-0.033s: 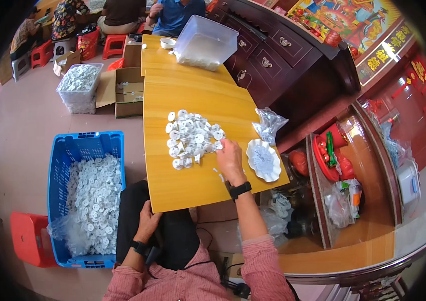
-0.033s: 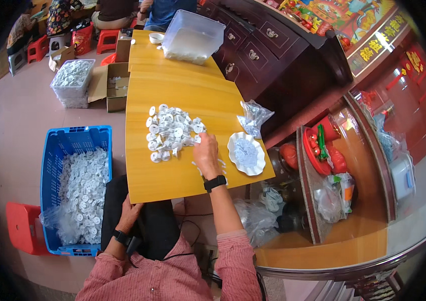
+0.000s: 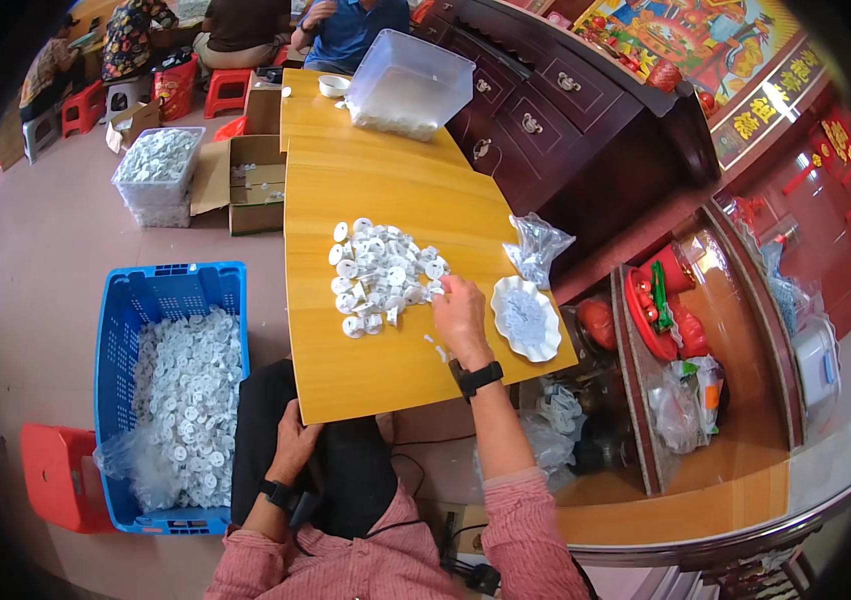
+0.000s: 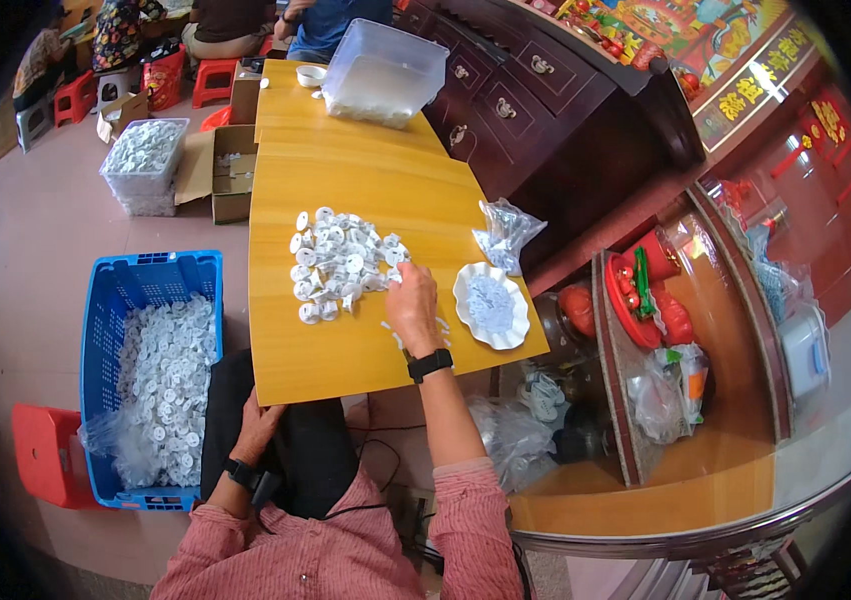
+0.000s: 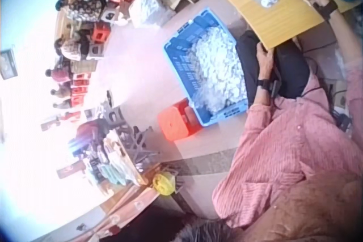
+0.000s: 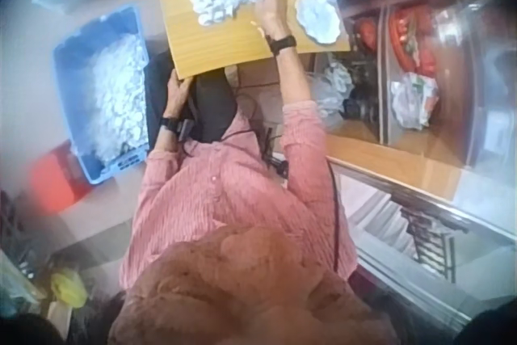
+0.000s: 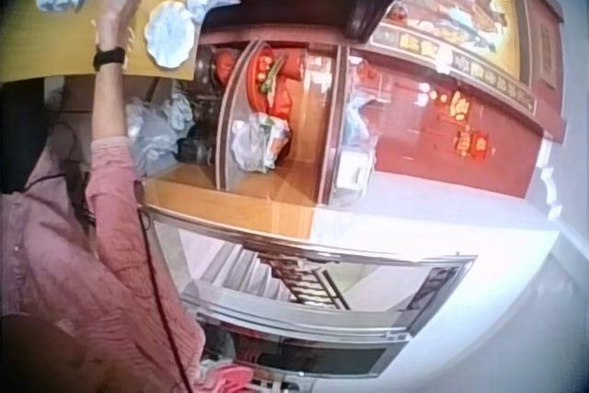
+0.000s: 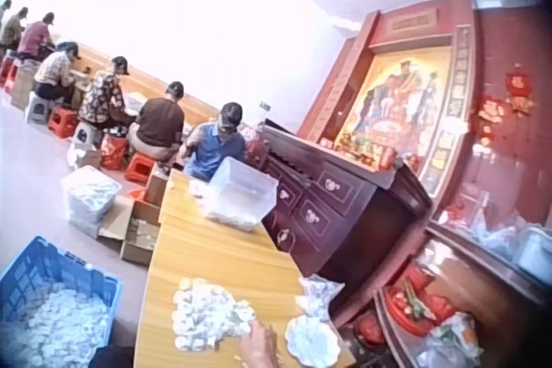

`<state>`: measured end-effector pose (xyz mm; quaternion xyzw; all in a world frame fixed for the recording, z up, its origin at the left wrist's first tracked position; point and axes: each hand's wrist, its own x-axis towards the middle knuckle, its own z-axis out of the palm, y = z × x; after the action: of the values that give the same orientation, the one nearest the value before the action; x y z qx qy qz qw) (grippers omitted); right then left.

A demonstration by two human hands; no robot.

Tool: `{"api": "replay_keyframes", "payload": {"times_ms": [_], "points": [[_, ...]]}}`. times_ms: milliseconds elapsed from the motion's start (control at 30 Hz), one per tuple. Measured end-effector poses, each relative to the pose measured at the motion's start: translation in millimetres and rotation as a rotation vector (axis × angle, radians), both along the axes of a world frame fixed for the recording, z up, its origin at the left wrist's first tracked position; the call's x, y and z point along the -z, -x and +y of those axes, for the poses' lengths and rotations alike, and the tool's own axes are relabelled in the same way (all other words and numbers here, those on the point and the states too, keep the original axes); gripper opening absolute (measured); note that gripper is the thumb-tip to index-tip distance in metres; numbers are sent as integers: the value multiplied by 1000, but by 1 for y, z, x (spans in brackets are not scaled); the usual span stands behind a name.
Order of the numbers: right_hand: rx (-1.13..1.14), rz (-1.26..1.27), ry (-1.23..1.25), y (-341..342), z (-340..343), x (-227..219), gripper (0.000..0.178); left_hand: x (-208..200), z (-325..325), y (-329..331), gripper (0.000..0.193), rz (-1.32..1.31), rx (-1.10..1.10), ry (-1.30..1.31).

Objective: The recorder is assembling small plastic and metal components at a table.

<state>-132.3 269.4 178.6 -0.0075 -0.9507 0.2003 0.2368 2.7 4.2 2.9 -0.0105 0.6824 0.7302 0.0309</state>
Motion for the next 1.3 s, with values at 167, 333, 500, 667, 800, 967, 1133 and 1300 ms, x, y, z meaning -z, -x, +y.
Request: {"api": "replay_keyframes", "payload": {"times_ms": [167,333,500,667,800,967,1133,1300], "points": [[115,67,78,-7,48,-16,19,-9,-4,-2,37,9,5,39],[345,-121,-156,-32,132,-31,30,3,-5,1,37,16,49,71],[457,-229,-153,-54,160,-27,45,9,-4,1,41,38,41,99],[500,-330,-132,-53,151,-22,61,21,-7,1,44,-22,82,71],[506,-338,-151,-44,155,-12,58,20,-6,1,44,-17,72,64],[466,-337,-105,-33,169,-1,47,4,-6,1,43,-5,76,113],[449,-241,-119,-27,175,6,21,2,-5,0,43,-3,63,59],[431,-153,10,-26,181,7,15,14,-6,-1,40,-33,68,6]]}}
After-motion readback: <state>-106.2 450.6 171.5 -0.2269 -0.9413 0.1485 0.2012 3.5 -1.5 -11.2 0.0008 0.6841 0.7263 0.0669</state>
